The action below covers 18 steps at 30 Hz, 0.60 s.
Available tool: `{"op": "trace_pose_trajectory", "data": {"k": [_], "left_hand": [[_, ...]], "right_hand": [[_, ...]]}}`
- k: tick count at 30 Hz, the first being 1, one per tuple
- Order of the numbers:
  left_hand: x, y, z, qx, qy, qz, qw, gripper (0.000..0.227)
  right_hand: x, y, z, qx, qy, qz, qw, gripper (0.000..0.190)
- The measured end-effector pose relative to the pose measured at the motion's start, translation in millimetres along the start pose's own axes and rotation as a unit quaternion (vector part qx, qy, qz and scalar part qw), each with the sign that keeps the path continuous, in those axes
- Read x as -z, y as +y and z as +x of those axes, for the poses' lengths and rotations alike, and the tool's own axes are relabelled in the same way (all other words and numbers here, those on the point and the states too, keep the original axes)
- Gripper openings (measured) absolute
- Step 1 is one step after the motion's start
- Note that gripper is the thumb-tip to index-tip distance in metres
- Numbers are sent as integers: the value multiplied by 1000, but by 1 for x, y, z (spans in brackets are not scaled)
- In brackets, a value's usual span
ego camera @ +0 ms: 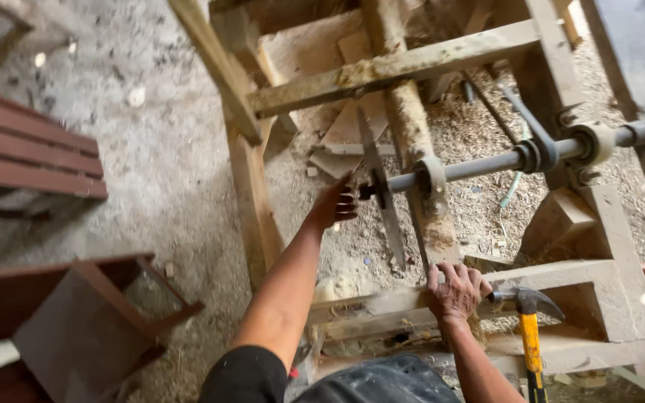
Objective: The person manipulates a circular saw blade on a wooden machine frame, using a hammer to tap various components and positioning the blade along a shaft.
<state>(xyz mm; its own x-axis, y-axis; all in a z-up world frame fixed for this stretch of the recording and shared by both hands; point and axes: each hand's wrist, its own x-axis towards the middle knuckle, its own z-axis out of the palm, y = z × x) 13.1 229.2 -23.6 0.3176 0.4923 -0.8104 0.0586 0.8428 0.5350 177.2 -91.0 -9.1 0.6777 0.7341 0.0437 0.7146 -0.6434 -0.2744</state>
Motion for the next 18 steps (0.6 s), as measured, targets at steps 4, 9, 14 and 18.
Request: {"op": "trace_pose_trajectory", "data": {"k": [4, 9, 14, 18], "left_hand": [[-10, -1, -1, -60, -178, 7, 982, 52], [-8, -10, 10, -162, -128, 78, 975, 37], [-15, -5, -4, -171, -136, 3, 976, 41], [-26, -3, -14, -100, -77, 10, 992, 49]], "right_hand": [[-2, -3, 7, -2, 11, -1, 1000, 23], [2, -1, 5, 24, 4, -15, 1000, 30], [3, -3, 10, -15, -47, -26, 998, 34], [4, -2, 7, -12, -42, -47, 998, 34]]}}
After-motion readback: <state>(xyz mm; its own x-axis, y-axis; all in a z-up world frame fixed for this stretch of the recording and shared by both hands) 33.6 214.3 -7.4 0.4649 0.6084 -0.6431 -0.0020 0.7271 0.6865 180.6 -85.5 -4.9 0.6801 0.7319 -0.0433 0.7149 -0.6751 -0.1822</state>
